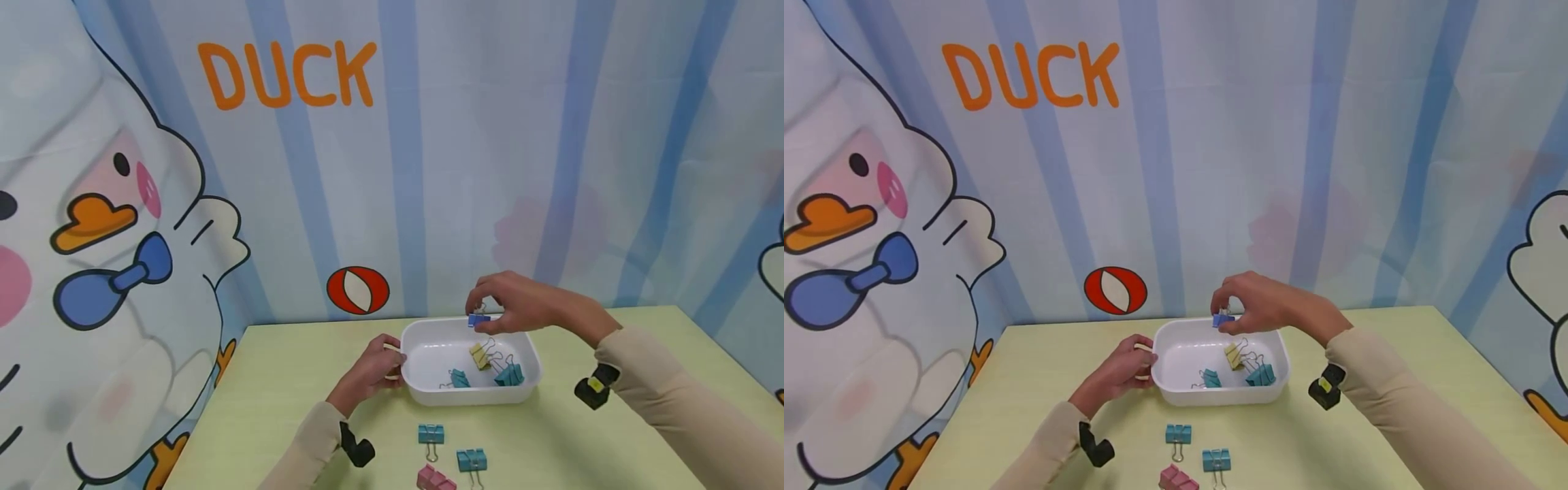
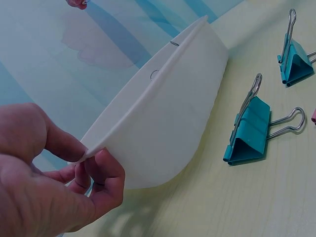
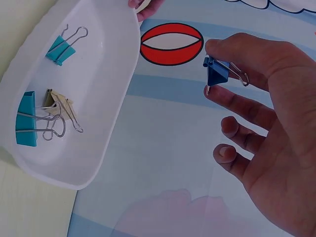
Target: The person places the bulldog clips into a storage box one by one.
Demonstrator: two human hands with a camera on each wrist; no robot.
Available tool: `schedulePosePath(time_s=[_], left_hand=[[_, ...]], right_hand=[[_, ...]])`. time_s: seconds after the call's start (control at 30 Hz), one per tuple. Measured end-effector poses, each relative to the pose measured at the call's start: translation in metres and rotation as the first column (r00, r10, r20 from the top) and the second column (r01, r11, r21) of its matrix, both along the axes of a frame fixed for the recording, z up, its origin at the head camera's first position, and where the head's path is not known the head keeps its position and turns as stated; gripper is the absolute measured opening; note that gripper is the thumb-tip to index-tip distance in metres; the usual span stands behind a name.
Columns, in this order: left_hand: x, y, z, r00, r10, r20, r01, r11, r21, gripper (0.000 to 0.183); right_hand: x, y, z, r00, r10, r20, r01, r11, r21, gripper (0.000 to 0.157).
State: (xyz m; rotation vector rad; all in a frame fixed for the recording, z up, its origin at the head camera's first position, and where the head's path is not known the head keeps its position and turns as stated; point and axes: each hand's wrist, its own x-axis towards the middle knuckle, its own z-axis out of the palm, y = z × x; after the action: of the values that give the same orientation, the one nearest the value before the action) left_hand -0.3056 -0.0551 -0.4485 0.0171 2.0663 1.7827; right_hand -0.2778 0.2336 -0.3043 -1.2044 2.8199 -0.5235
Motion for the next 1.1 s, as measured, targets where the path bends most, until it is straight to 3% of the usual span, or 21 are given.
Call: schedulePosePath(time_s=[0.73,1.1], left_hand=[[-0.004,0.001,-0.003,1.0,0.011,0.007,-0.011,1.0,0.001,0.043],[-0.004,0.002,0.0,1.0,0.008,0.011,-0.008,1.0,0.008,0.041]], right_hand=[[-0.012,0.009,-0.017,0.997,-0.071,0.042,0.07,0.997,0.025,0.024],[-0.003,0.006,-0.022,0.991,-0.119,0.06,0.119,0.993,0.003,0.057]])
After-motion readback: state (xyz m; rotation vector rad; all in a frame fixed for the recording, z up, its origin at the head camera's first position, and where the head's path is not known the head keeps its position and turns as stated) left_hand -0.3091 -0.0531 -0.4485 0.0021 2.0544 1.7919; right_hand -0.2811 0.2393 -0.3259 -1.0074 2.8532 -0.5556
